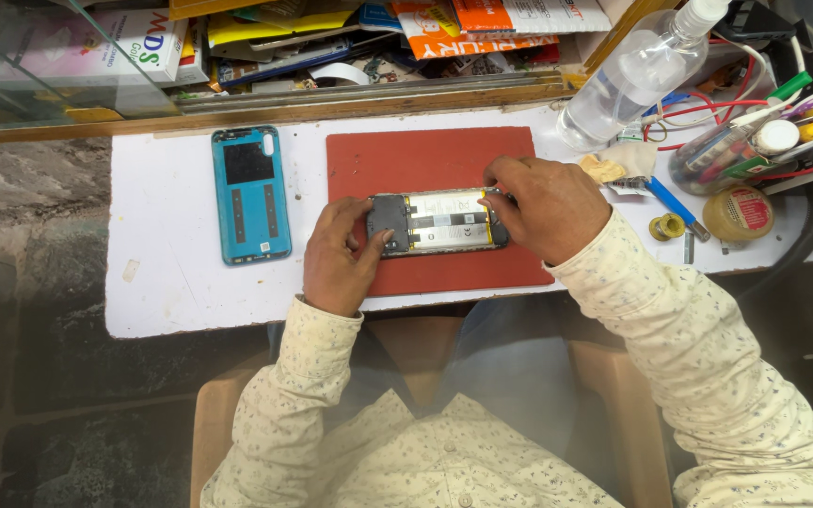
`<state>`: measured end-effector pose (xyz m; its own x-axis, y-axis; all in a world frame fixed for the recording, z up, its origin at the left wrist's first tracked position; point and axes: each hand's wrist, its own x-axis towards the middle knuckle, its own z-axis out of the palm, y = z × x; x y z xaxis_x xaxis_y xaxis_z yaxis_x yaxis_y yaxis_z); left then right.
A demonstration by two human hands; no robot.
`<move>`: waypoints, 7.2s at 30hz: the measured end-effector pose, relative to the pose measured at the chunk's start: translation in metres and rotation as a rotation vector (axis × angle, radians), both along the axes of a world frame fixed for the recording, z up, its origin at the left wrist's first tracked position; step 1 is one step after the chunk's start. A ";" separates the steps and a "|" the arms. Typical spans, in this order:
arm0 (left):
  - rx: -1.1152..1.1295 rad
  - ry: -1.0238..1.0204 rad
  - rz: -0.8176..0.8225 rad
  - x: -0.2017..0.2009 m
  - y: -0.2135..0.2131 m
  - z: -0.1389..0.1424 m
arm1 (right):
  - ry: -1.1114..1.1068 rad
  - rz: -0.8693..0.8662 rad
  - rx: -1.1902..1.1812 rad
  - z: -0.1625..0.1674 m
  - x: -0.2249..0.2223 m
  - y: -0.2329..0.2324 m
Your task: The person removes the back cover of a blue smartphone, then uses a screwdriver to unscrew and detach internal components. The person also uses a small brush to clean the interior of the phone.
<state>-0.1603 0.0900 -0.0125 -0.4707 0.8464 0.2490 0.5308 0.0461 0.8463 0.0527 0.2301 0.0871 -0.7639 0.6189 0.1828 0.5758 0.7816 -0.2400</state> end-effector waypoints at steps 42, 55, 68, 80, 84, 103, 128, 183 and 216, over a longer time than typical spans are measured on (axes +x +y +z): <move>-0.006 -0.027 -0.003 0.000 0.001 -0.002 | 0.052 0.183 -0.170 0.003 0.012 0.012; -0.015 -0.020 -0.005 -0.001 0.001 -0.003 | -0.023 -0.056 -0.110 -0.003 0.009 0.015; 0.003 -0.015 -0.008 -0.001 0.001 -0.002 | -0.040 -0.054 -0.077 0.005 0.009 0.012; -0.001 -0.021 -0.008 -0.001 -0.001 -0.003 | 0.110 0.176 -0.111 0.010 0.014 0.008; 0.006 -0.011 -0.009 0.000 0.000 -0.002 | 0.034 0.018 -0.112 0.009 0.013 0.007; 0.020 -0.003 -0.011 -0.001 0.000 -0.003 | 0.182 0.236 -0.064 0.009 0.015 0.001; 0.202 0.065 -0.028 0.012 -0.003 0.012 | 0.535 0.000 -0.368 0.009 0.053 -0.025; 0.177 0.216 0.130 -0.025 0.032 0.003 | -0.003 -0.099 -0.003 -0.005 0.011 0.014; 0.018 0.025 0.087 0.007 0.001 0.003 | -0.007 -0.003 -0.025 0.004 0.010 0.024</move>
<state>-0.1533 0.0912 -0.0091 -0.5356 0.7980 0.2765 0.5460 0.0775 0.8342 0.0625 0.2537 0.0915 -0.7631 0.6257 0.1617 0.5802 0.7735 -0.2550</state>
